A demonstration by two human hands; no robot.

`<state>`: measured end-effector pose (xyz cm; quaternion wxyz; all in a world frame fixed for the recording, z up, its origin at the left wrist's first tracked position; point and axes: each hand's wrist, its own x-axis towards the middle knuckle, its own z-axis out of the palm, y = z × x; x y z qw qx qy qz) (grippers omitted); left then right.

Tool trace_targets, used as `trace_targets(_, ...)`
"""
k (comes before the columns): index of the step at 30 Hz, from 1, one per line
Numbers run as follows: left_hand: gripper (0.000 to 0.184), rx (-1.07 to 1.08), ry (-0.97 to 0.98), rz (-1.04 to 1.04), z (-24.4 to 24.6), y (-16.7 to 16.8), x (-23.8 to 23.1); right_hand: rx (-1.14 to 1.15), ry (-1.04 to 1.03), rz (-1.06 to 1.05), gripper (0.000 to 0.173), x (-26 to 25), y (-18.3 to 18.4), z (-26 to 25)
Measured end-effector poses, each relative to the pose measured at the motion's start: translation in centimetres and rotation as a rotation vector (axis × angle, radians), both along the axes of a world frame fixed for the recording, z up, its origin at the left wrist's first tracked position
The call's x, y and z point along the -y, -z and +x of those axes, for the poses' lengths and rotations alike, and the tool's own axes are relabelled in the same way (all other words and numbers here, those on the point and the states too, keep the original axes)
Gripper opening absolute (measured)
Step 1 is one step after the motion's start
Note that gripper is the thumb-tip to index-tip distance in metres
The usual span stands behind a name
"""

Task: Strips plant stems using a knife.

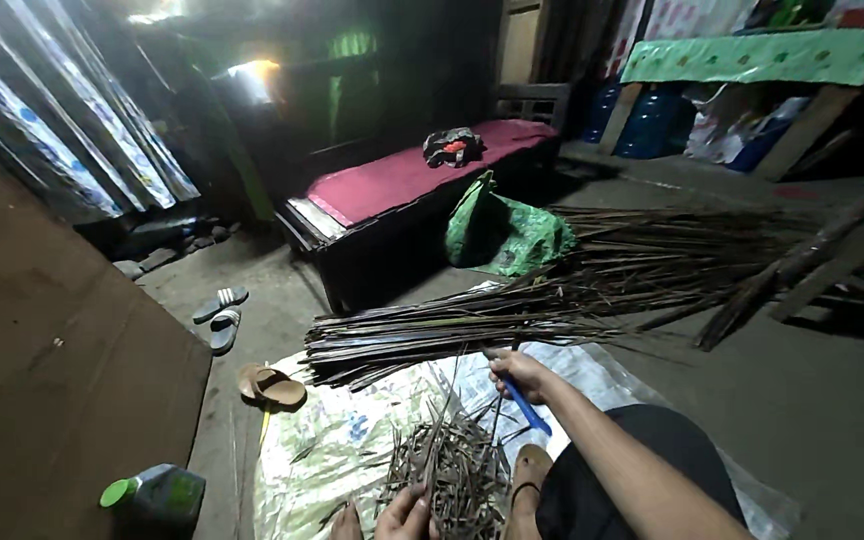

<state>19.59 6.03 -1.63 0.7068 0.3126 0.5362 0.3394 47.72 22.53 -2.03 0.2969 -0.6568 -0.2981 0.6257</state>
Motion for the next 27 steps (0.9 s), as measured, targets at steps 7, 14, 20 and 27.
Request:
trace_targets(7, 0.020, -0.043, 0.004, -0.066, 0.5, 0.8, -0.5, -0.049, 0.028, 0.078, 0.034, 8.7, 1.8, -5.4)
trace_targets(14, 0.021, -0.036, 0.013, -0.124, 1.3, 1.2, -1.4, -0.077, -0.255, 0.253, 0.042, 11.6, 1.8, -8.6)
trace_targets(20, 0.020, 0.006, 0.024, -0.154, 2.1, 1.9, -1.8, -0.061, -0.167, 0.278, 0.035, 11.7, 3.2, -9.8)
trace_targets(27, 0.019, 0.024, 0.055, -0.179, 2.4, 2.3, -2.2, -0.041, 0.005, 0.237, 0.031, 10.5, 4.2, -10.1)
